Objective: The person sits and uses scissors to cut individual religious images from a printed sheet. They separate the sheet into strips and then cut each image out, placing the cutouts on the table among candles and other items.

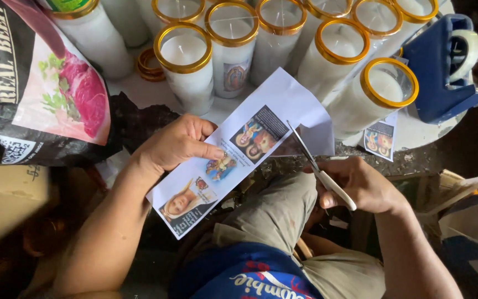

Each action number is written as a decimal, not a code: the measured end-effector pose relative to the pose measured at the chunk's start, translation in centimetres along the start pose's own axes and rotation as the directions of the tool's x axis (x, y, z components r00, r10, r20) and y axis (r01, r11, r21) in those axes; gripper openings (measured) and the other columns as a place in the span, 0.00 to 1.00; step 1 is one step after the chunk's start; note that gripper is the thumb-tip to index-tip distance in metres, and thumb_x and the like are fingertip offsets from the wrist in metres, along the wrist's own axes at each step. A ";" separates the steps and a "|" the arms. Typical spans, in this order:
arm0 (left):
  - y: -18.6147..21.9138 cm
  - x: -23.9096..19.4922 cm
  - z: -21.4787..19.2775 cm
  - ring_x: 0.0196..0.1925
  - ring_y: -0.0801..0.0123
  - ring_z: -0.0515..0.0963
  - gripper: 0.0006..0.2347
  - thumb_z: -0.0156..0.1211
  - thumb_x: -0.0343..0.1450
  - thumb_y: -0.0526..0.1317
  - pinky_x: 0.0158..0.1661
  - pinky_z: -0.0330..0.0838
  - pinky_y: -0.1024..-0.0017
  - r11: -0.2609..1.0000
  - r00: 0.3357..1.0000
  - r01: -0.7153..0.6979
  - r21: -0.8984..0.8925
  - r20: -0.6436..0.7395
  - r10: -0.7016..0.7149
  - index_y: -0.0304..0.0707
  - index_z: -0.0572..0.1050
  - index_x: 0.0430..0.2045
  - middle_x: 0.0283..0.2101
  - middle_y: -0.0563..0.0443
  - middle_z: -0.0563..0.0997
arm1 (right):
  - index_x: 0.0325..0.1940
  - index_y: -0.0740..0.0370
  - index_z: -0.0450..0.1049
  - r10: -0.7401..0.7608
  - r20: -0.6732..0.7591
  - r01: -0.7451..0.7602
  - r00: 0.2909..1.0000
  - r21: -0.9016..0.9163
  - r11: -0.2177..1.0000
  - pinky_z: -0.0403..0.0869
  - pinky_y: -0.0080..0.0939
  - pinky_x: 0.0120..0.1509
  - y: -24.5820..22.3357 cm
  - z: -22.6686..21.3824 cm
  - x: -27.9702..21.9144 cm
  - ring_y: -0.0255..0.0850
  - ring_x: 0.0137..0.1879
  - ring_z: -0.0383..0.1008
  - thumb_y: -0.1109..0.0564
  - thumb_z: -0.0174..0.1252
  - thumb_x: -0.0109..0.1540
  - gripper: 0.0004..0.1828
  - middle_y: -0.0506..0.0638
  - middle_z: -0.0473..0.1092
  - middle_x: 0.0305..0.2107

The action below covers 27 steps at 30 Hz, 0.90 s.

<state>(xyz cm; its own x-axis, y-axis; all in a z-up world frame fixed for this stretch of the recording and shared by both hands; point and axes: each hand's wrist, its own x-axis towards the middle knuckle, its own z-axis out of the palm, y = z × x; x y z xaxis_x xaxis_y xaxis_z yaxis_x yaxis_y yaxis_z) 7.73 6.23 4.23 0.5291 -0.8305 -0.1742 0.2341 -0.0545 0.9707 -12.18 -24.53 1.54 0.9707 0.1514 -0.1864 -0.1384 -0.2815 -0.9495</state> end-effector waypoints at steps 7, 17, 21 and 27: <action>0.3 1.3 -1.1 0.15 0.64 0.78 0.09 0.76 0.56 0.26 0.23 0.78 0.65 0.993 0.993 0.111 0.047 0.035 -0.113 0.20 0.80 0.23 0.14 0.40 0.79 | 0.41 0.71 0.85 -0.040 0.025 0.040 0.999 0.009 0.999 0.70 0.29 0.22 0.6 -1.1 1.5 0.32 0.18 0.70 0.50 0.79 0.48 0.26 0.51 0.74 0.14; -0.1 2.4 -1.8 0.17 0.58 0.81 0.11 0.75 0.56 0.26 0.25 0.81 0.60 0.986 0.984 0.164 0.024 0.063 -0.166 0.20 0.81 0.27 0.17 0.37 0.80 | 0.32 0.68 0.85 -0.047 -0.021 0.048 0.999 0.052 0.998 0.71 0.29 0.20 0.4 -0.9 2.4 0.34 0.17 0.72 0.49 0.79 0.47 0.20 0.52 0.73 0.11; -0.5 2.5 -2.3 0.18 0.57 0.82 0.10 0.75 0.56 0.25 0.26 0.82 0.58 0.987 0.984 0.162 -0.018 0.077 -0.160 0.20 0.81 0.27 0.16 0.37 0.80 | 0.29 0.69 0.84 -0.049 -0.053 0.051 0.997 0.043 0.998 0.72 0.29 0.19 0.8 -0.8 2.4 0.35 0.15 0.74 0.54 0.79 0.47 0.17 0.52 0.73 0.09; -0.6 2.8 -3.0 0.18 0.56 0.82 0.10 0.74 0.55 0.24 0.26 0.82 0.57 0.985 0.985 0.159 -0.073 0.084 -0.153 0.19 0.80 0.26 0.17 0.35 0.80 | 0.29 0.70 0.84 -0.033 -0.056 0.034 0.998 0.019 0.999 0.74 0.29 0.18 -0.2 -0.8 2.7 0.35 0.14 0.75 0.55 0.80 0.46 0.17 0.54 0.73 0.08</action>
<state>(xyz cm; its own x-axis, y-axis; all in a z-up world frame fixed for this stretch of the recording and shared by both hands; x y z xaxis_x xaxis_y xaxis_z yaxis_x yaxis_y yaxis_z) 11.49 5.56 2.68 0.4168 -0.8558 -0.3064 0.3743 -0.1456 0.9158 -9.40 -24.84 1.42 0.9843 0.1074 -0.1404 -0.1088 -0.2582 -0.9600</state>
